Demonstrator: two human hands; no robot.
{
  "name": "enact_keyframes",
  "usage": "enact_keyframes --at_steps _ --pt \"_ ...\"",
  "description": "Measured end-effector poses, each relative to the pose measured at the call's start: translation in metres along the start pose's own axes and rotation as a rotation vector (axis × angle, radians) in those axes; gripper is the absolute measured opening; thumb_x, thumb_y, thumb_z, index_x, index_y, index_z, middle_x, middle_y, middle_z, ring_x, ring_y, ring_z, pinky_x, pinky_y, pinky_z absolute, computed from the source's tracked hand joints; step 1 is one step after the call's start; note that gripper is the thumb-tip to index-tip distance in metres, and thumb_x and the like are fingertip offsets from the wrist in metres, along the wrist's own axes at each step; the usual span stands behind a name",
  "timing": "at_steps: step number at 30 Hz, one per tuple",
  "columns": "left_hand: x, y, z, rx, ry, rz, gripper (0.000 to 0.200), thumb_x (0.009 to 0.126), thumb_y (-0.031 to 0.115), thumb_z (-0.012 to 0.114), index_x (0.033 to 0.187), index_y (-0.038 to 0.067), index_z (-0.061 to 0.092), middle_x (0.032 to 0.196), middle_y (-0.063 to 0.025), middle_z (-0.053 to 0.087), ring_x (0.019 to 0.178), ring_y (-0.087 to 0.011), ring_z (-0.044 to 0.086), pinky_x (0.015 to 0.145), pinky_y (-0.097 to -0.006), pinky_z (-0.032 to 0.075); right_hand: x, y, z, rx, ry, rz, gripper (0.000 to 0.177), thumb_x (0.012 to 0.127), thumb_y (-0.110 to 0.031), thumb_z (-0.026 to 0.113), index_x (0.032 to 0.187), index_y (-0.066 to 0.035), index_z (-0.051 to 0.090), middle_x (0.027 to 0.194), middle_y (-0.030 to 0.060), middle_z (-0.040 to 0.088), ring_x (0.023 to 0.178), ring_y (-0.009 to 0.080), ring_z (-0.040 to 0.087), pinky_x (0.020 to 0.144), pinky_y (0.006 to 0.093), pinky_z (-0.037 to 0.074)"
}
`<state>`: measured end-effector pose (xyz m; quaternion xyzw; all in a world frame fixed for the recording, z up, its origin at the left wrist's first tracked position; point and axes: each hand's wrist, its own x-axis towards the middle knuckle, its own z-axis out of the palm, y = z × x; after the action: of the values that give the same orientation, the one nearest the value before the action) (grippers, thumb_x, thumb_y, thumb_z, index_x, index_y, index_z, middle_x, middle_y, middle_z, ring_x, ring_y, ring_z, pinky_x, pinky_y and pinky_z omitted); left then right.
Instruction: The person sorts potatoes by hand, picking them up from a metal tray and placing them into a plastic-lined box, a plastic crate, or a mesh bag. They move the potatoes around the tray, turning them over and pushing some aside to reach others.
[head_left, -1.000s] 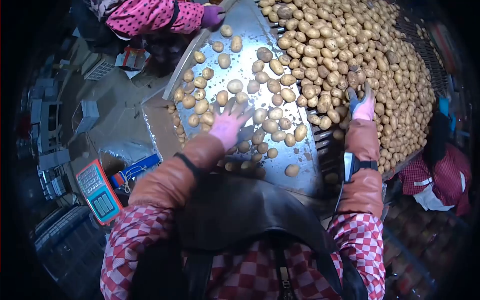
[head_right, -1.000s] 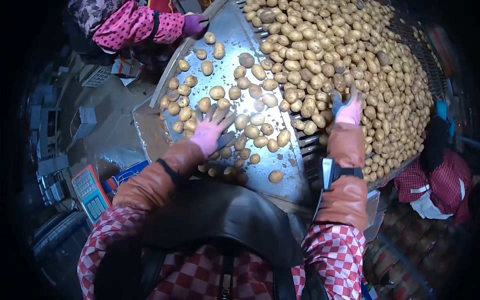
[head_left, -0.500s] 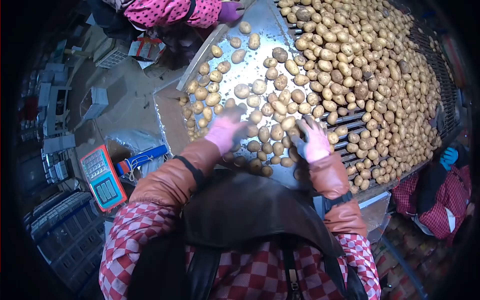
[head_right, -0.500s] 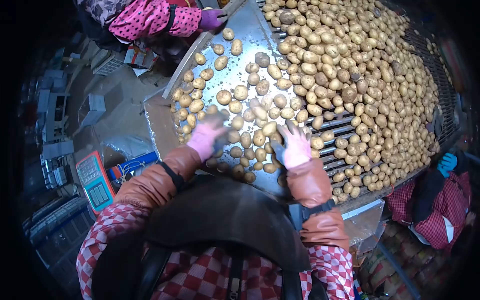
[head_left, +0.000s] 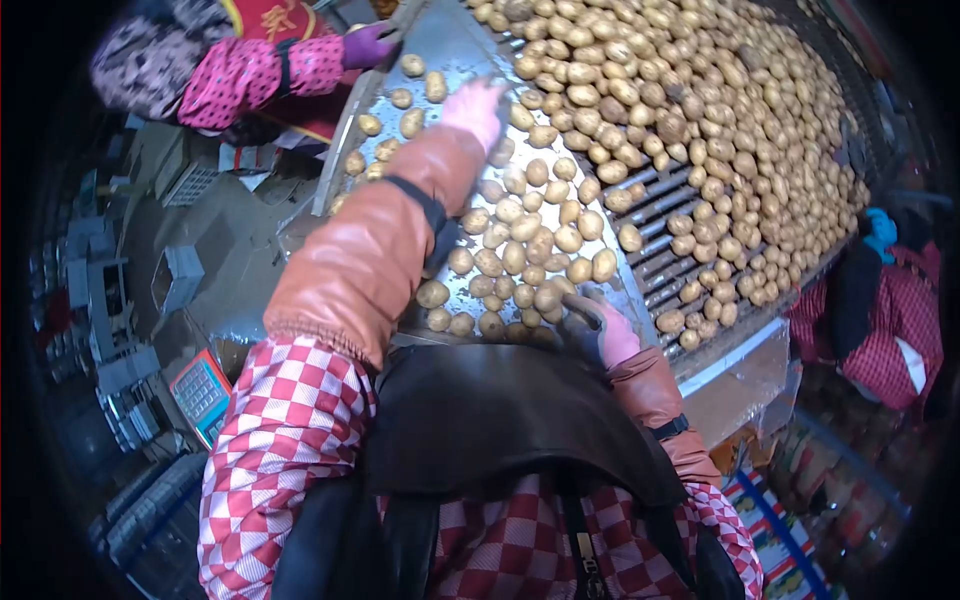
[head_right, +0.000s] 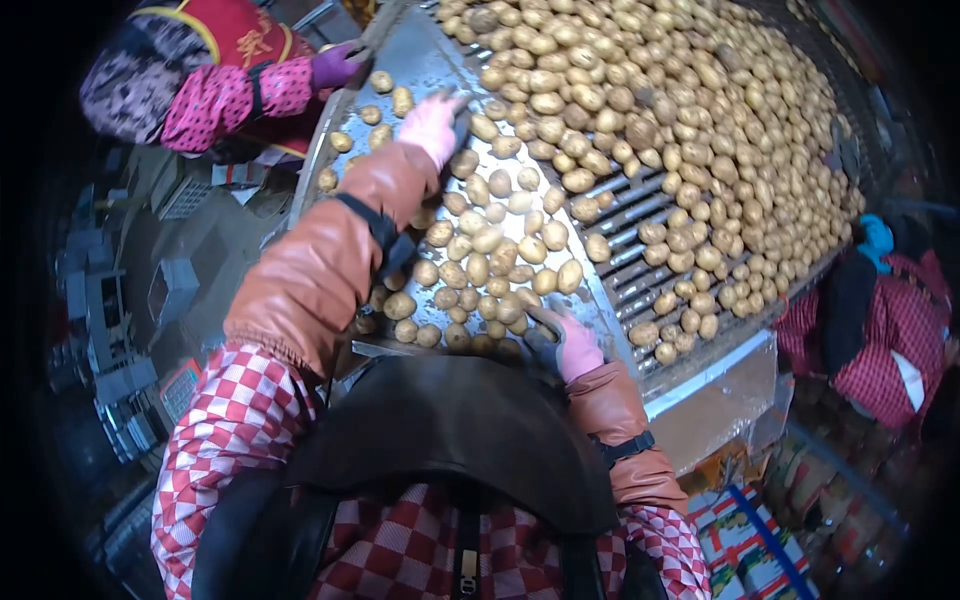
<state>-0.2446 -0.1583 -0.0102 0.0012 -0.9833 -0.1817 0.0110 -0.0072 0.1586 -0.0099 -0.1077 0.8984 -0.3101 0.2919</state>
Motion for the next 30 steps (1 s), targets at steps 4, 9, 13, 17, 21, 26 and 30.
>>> enact_keyframes --at_steps 4,9,13,17,21,26,30 --pt "0.03 -0.03 0.033 0.006 -0.241 0.006 0.046 0.088 0.028 0.068 0.132 0.019 0.062 0.139 -0.0216 0.053 0.128 -0.0402 0.053 0.108 -0.0445 0.045 -0.014 0.014 0.006 1.119 0.06 0.284 0.037 0.1 -0.014 0.061 0.133 0.004 0.059 0.119 0.0089 0.067 0.11 0.0158 0.062 0.096 0.0284 0.05" --pt "0.013 -0.025 0.013 0.086 -0.226 -0.045 0.04 0.088 0.032 0.071 0.122 0.012 0.065 0.118 -0.0199 0.064 0.107 -0.0355 0.065 0.094 -0.0433 0.052 0.004 0.024 -0.022 1.121 0.075 0.252 0.036 0.103 -0.016 0.053 0.133 0.002 0.054 0.116 0.0081 0.065 0.104 0.0201 0.065 0.086 0.03 0.053" --pt "-0.067 0.065 -0.067 -0.497 -0.268 -0.222 0.046 0.093 0.032 0.067 0.13 0.004 0.061 0.111 -0.0201 0.068 0.093 -0.0326 0.068 0.087 -0.0353 0.053 0.026 0.044 -0.024 1.073 -0.064 -0.225 0.041 0.105 -0.016 0.044 0.142 0.0 0.042 0.12 0.009 0.061 0.106 0.017 0.062 0.091 0.0281 0.053" --pt "-0.134 0.046 -0.002 -0.308 -0.171 0.586 0.05 0.092 0.029 0.067 0.136 0.007 0.056 0.123 -0.018 0.062 0.109 -0.0341 0.061 0.097 -0.0438 0.047 0.034 -0.013 -0.003 1.337 0.028 -0.163 0.042 0.096 -0.004 0.057 0.137 -0.002 0.049 0.121 0.0123 0.064 0.108 0.0148 0.062 0.091 0.0264 0.053" --pt "-0.183 -0.011 -0.001 -0.041 -0.115 0.496 0.054 0.089 0.026 0.069 0.139 0.014 0.053 0.133 -0.0174 0.056 0.123 -0.0409 0.052 0.106 -0.0533 0.039 0.021 -0.003 -0.009 1.178 0.188 0.026 0.033 0.097 -0.007 0.057 0.13 -0.002 0.056 0.117 0.0085 0.063 0.093 0.0148 0.063 0.072 0.0275 0.053" --pt "-0.225 -0.054 -0.018 0.019 -0.072 0.186 0.041 0.088 0.023 0.066 0.128 0.014 0.063 0.114 -0.0143 0.066 0.107 -0.0371 0.061 0.094 -0.0484 0.048 -0.023 0.037 -0.033 1.835 0.118 0.329 0.038 0.097 -0.023 0.056 0.129 -0.002 0.056 0.098 0.0042 0.058 0.084 0.0193 0.06 0.064 0.0282 0.05" --pt "-0.207 0.03 -0.038 -0.211 -0.144 0.088 0.033 0.094 0.023 0.063 0.121 0.004 0.067 0.102 -0.0196 0.072 0.099 -0.0376 0.067 0.089 -0.0442 0.051 -0.035 0.04 -0.02 1.786 0.043 0.315 0.039 0.096 -0.019 0.057 0.131 -0.001 0.056 0.103 0.0073 0.061 0.089 0.0213 0.062 0.069 0.0312 0.051"
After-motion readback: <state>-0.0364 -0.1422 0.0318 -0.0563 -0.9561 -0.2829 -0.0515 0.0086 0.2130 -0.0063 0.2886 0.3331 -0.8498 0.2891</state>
